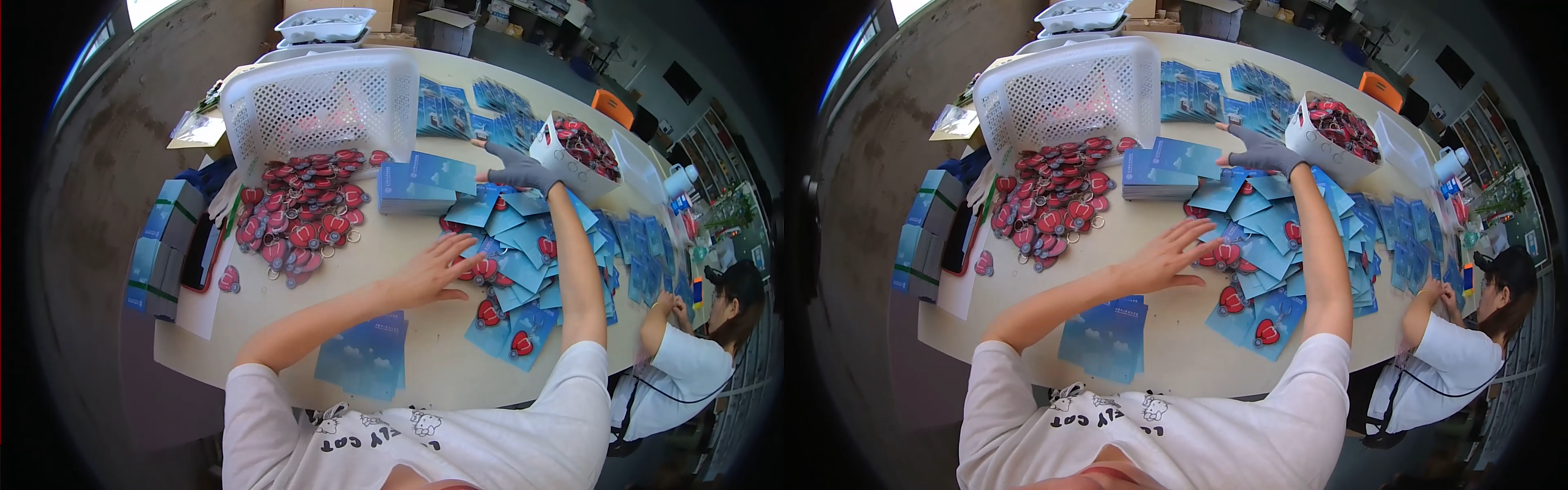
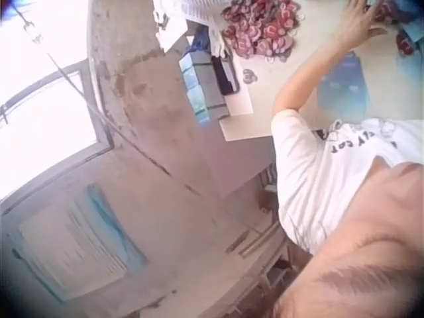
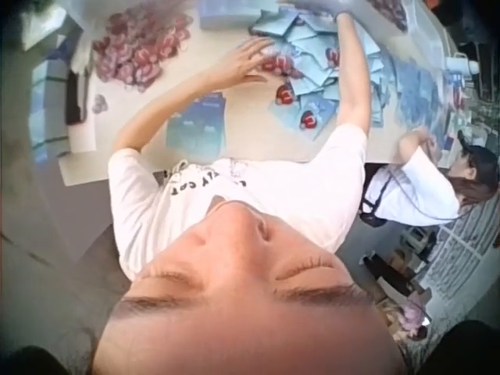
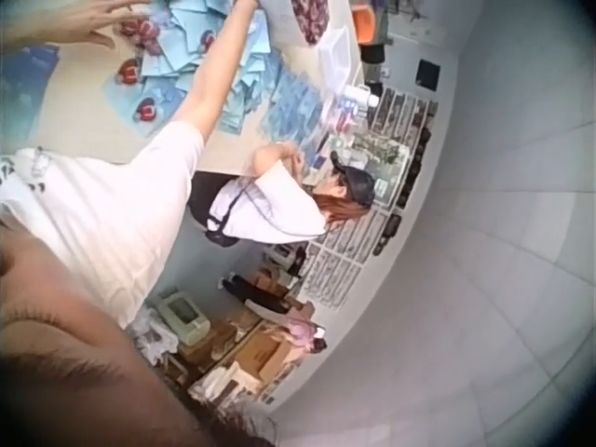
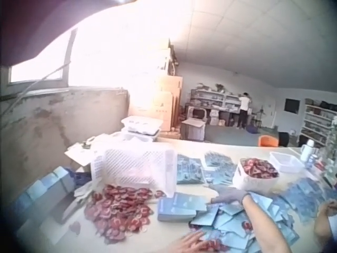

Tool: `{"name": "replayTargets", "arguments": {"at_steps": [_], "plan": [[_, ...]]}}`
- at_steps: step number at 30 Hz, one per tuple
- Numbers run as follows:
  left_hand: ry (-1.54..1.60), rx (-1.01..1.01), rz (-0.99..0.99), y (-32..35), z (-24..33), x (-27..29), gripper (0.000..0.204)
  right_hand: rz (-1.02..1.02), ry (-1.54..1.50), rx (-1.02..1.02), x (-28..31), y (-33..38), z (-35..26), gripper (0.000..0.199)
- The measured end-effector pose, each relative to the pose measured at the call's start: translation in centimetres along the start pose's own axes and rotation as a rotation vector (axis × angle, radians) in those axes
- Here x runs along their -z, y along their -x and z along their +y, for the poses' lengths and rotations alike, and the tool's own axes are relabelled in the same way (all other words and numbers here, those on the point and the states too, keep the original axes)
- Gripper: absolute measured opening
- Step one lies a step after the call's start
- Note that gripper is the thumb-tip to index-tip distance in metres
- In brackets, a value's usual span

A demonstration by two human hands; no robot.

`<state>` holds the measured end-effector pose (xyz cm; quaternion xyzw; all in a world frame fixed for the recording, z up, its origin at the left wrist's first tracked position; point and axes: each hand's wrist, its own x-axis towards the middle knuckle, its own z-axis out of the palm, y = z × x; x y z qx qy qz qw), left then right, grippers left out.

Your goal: Attaching heart-shaped keychains to cardboard display cards and organizing them.

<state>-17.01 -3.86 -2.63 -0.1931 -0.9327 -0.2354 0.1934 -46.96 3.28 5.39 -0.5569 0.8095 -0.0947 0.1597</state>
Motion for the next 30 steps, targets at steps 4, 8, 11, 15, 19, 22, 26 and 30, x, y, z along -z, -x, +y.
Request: {"name": "replayTargets", "arguments": {"at_steps": [4,8,11,15,19,22,26,30], "plan": [[0.131,0.264,-0.08,7.3,0.7,7.0,0.076,-0.102,0.026,0.116,-0.3,-1.5,-4.3,0.105],[0.015,0.397,-0.27,15.7,4.6,11.6,0.094,-0.042,0.154,0.023,0.8,-1.0,-3.8,0.098],[-0.013,0.581,-0.335,20.3,7.7,9.3,0.108,-0.028,0.11,0.075,1.3,-1.2,-5.5,0.096],[-0.054,0.663,-0.206,19.9,10.5,6.4,0.106,0.019,0.127,0.119,-0.9,-2.6,-8.6,0.096],[-0.027,0.723,-0.09,18.8,13.2,2.7,0.094,-0.177,0.174,0.113,-2.9,-3.2,-9.7,0.094],[0.013,0.668,-0.083,18.1,14.0,2.1,0.085,-0.187,0.204,0.068,-2.8,-3.1,-10.8,0.094],[0.018,0.67,-0.021,18.5,14.2,1.9,0.082,-0.152,0.226,0.027,-3.2,-3.5,-10.9,0.094],[0.046,0.655,0.002,18.7,14.1,2.2,0.085,0.014,0.146,0.133,-3.4,-2.9,-9.9,0.093]]}}
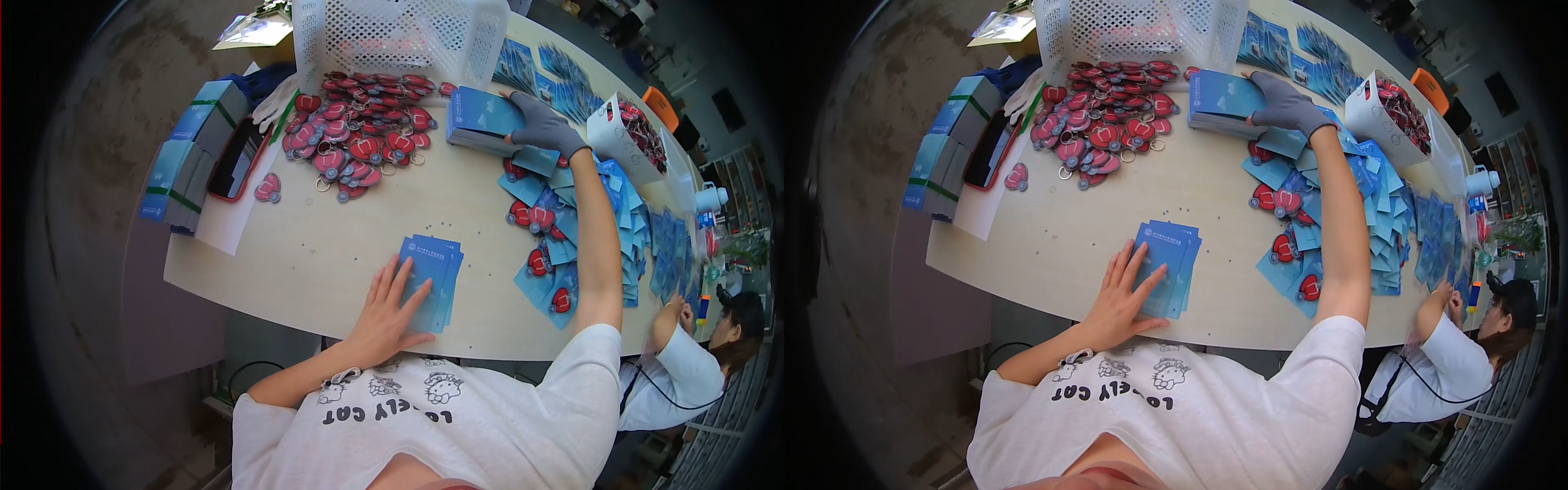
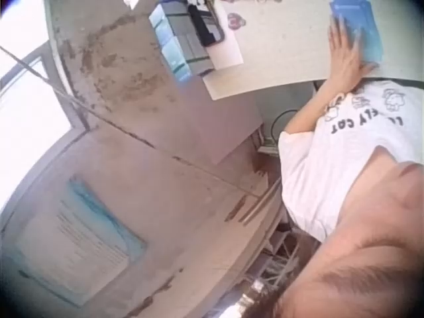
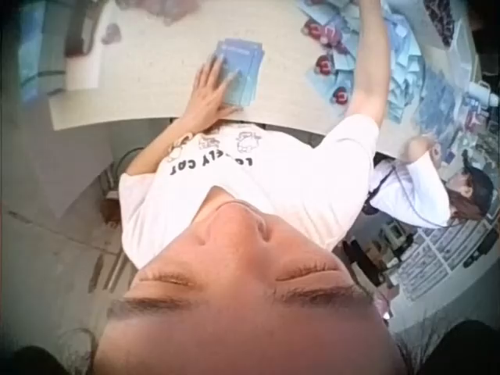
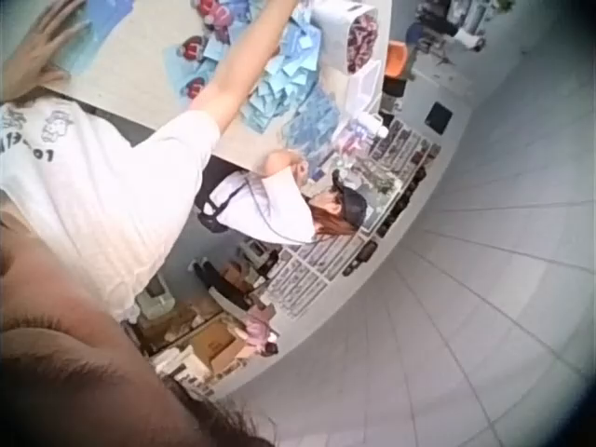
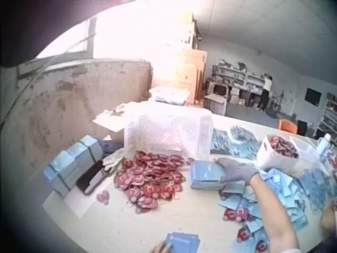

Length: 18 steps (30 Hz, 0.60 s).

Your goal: Attaching heart-shaped keychains to cardboard display cards and organizing them.

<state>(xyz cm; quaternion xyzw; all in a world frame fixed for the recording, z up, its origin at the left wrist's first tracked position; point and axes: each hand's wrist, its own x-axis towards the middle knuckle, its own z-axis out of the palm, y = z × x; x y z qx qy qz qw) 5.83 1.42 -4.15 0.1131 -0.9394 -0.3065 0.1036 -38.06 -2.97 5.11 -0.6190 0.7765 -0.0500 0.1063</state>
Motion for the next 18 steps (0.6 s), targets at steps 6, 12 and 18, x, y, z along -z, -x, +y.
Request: {"name": "replayTargets", "arguments": {"at_steps": [6,12,18], "plan": [[0.286,-0.061,0.148,-1.9,-0.5,1.3,0.08,0.17,-0.055,-0.058,2.7,3.6,-2.7,0.088],[1.49,0.134,0.481,-8.1,1.7,4.9,0.053,0.605,-0.194,0.237,-3.3,12.8,-18.3,0.096],[1.526,0.335,0.441,-5.7,-0.6,2.1,0.045,0.321,-0.673,0.016,-9.8,21.6,-23.0,0.096]]}}
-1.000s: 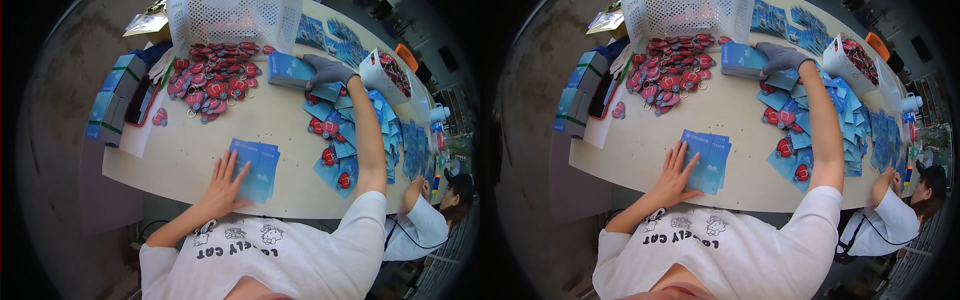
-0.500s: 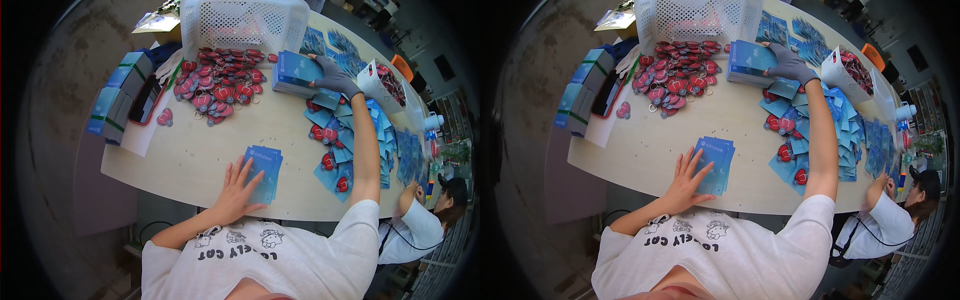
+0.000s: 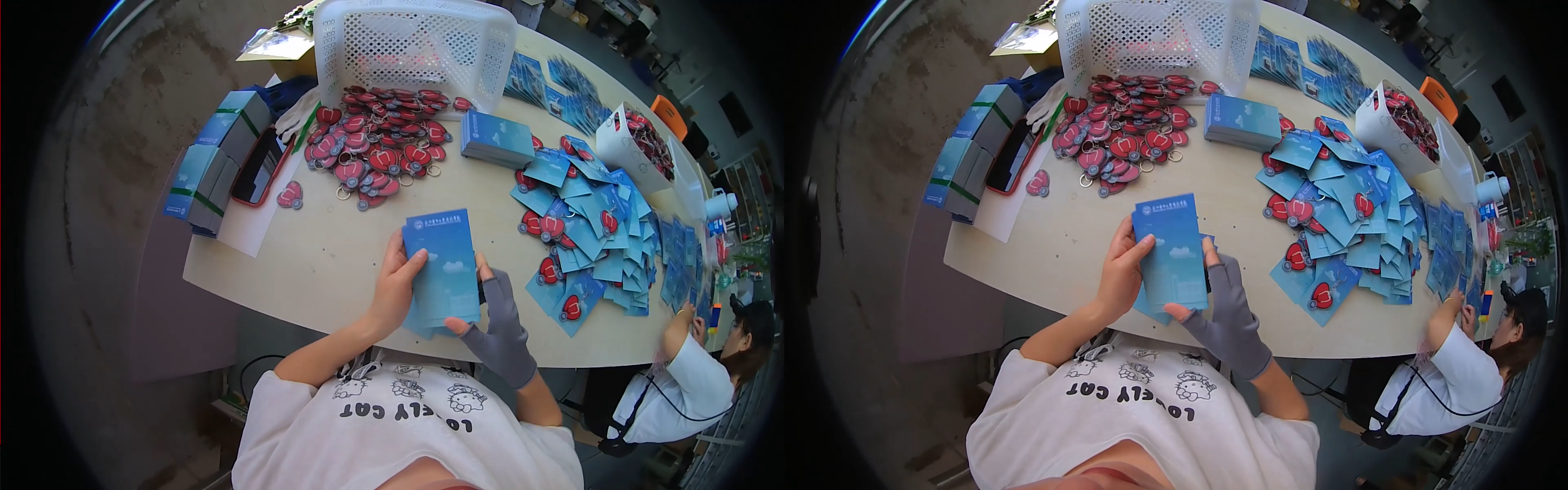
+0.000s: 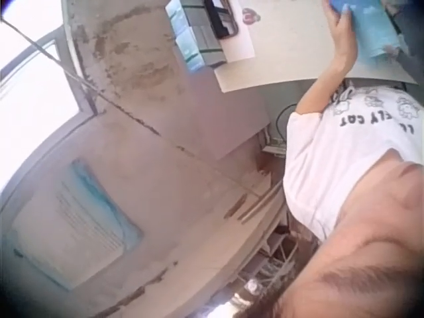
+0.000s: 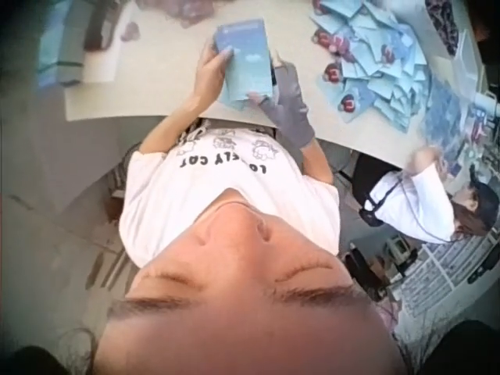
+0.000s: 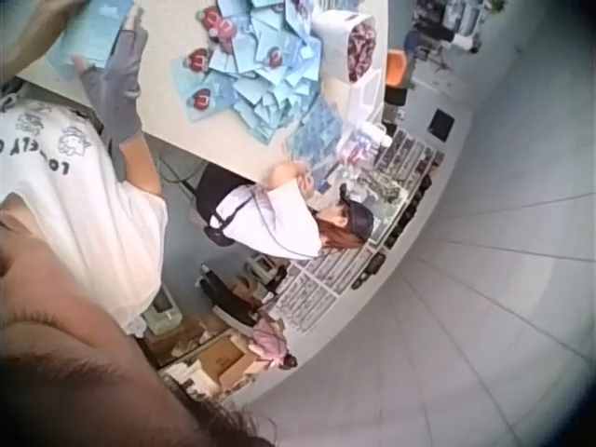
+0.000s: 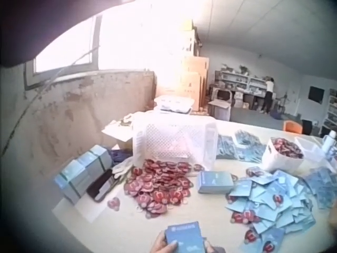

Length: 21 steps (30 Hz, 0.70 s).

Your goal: Attaching heart-shaped keychains to cardboard display cards and organizing them.

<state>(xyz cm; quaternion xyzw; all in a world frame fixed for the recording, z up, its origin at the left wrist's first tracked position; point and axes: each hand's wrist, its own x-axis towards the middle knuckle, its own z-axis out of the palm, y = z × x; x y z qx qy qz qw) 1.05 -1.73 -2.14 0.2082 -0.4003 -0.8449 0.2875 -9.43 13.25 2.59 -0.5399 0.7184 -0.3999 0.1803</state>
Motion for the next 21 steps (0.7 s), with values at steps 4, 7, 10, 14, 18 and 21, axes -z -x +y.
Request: {"name": "replayTargets", "arguments": {"at_steps": [4,7,10,14,18,21], "plan": [[-0.459,-0.214,-0.083,0.2,-3.6,1.4,0.063,0.067,0.008,-0.149,-2.8,3.0,1.4,0.078],[-0.863,-0.343,-0.119,0.3,-4.1,1.4,0.066,0.017,0.039,-0.187,-3.2,4.0,3.7,0.073],[-0.932,-0.412,-0.096,0.4,-2.5,0.7,0.068,0.013,0.185,-0.204,-1.4,3.6,3.5,0.066],[-1.145,-0.636,-0.044,-3.5,4.5,4.8,0.059,0.06,0.473,0.007,3.1,-1.8,3.5,0.054],[-1.268,-0.728,0.21,-11.1,8.8,12.3,0.053,0.056,0.275,0.44,4.2,-16.5,2.6,0.047],[-1.432,-0.699,0.279,-15.1,6.0,13.4,0.062,0.022,0.347,0.373,-0.8,-25.6,9.1,0.054]]}}
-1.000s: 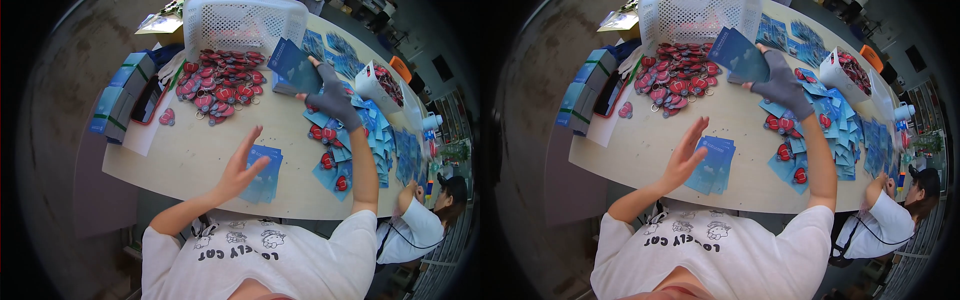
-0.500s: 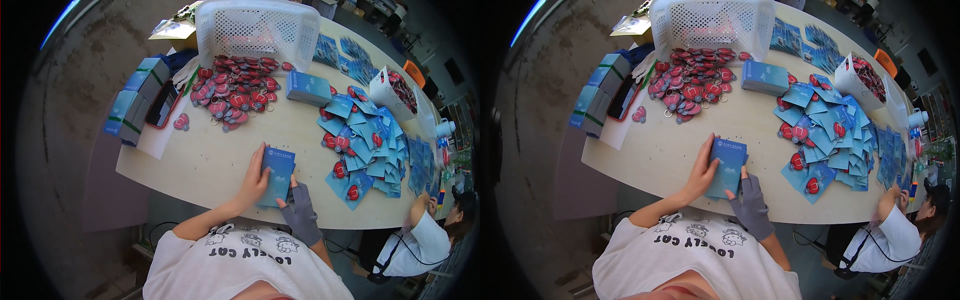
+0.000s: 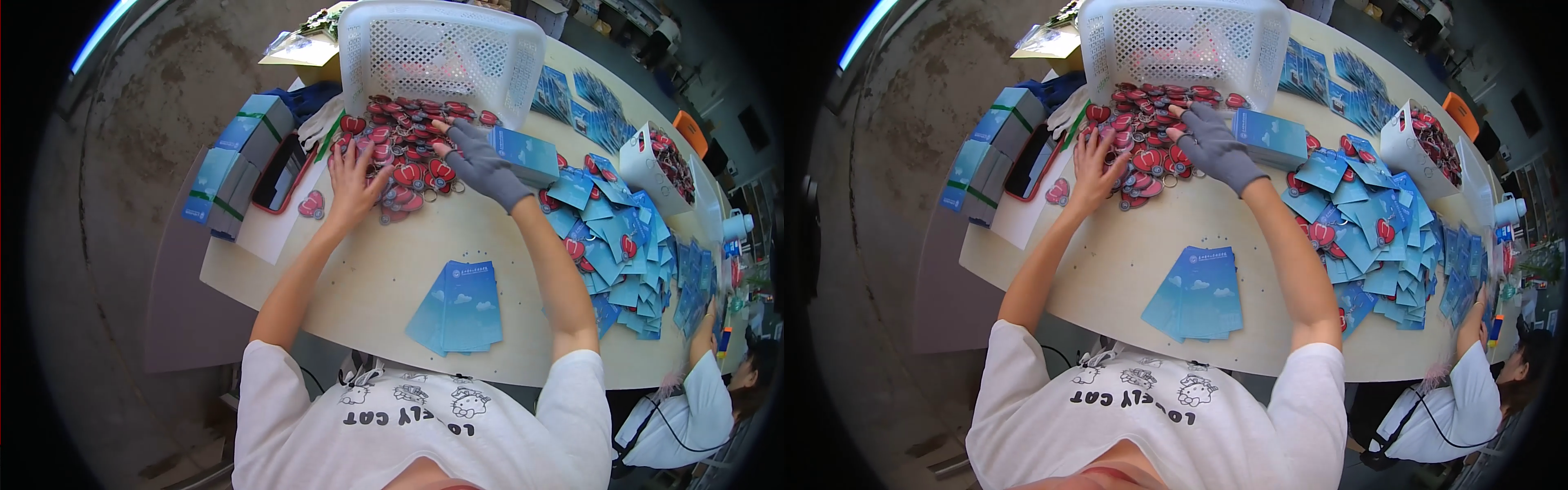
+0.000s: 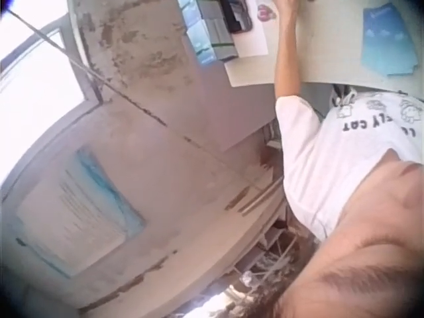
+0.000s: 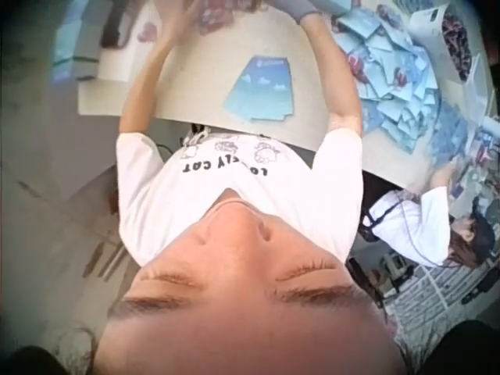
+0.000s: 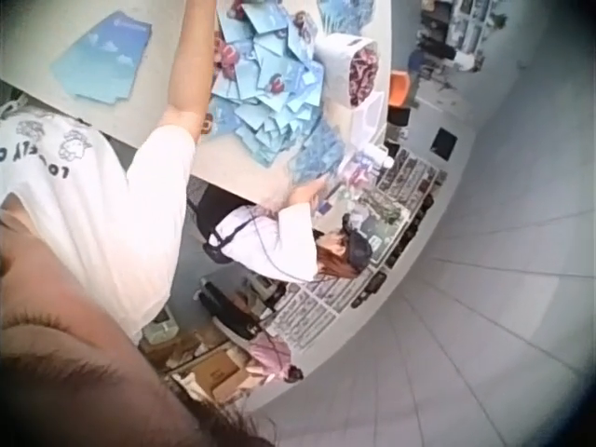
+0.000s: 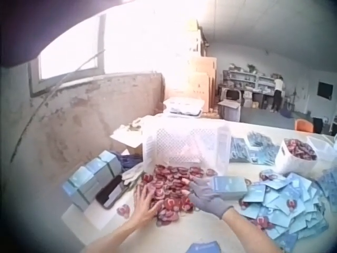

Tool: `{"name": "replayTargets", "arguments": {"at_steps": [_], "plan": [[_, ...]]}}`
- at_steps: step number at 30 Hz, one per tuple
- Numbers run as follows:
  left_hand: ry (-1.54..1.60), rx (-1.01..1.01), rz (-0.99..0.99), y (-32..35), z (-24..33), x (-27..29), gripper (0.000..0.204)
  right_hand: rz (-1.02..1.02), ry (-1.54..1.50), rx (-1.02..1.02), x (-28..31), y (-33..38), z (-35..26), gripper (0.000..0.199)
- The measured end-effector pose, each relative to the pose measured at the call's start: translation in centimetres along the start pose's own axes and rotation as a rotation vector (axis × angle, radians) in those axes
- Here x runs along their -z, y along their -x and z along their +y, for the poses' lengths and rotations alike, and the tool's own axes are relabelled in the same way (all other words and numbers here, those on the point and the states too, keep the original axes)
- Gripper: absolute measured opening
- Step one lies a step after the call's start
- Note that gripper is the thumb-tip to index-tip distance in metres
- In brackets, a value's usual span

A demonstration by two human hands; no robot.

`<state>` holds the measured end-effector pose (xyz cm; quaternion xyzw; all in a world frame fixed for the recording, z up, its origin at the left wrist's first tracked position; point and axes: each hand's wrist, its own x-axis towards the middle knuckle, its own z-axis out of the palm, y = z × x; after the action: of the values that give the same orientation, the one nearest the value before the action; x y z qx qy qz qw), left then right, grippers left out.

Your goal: Attaching heart-shaped keychains to cardboard display cards and organizing them.

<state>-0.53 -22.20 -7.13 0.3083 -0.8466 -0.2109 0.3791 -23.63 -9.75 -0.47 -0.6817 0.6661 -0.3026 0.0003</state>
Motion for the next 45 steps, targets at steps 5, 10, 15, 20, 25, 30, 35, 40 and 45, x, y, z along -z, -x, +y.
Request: {"name": "replayTargets", "arguments": {"at_steps": [5,10,15,20,25,30,35,40,45], "plan": [[-0.272,-0.075,-0.118,3.0,2.2,-1.8,0.077,0.071,0.165,-0.064,-7.8,3.6,-0.2,0.067],[-0.308,-0.096,-0.051,3.5,2.8,-0.7,0.075,0.12,-0.096,-0.039,-6.3,4.7,-1.8,0.062],[-0.332,-0.281,-0.233,2.2,5.9,1.6,0.075,0.007,-0.131,-0.127,-0.1,11.2,-2.9,0.058],[-0.329,-0.48,-0.366,3.0,6.3,0.0,0.058,0.07,0.092,-0.087,-2.3,13.4,-2.4,0.051],[-0.234,-0.556,-0.252,3.0,6.1,-0.6,0.04,0.079,-0.009,-0.103,-1.9,12.5,-0.6,0.037],[-0.176,-0.518,-0.208,3.7,7.7,0.7,0.034,0.085,-0.264,-0.201,-0.2,11.7,-0.3,0.036],[-0.133,-0.338,-0.47,6.9,12.5,1.1,0.042,0.061,-0.349,-0.524,-1.2,9.5,-0.4,0.035],[-0.029,-0.302,-0.527,7.7,13.3,-1.6,0.047,0.141,-0.148,-0.222,-3.0,9.3,2.0,0.022],[0.312,-0.045,-0.643,6.3,11.1,-1.3,0.04,0.19,0.099,-0.113,-3.0,8.8,2.0,0.015]]}}
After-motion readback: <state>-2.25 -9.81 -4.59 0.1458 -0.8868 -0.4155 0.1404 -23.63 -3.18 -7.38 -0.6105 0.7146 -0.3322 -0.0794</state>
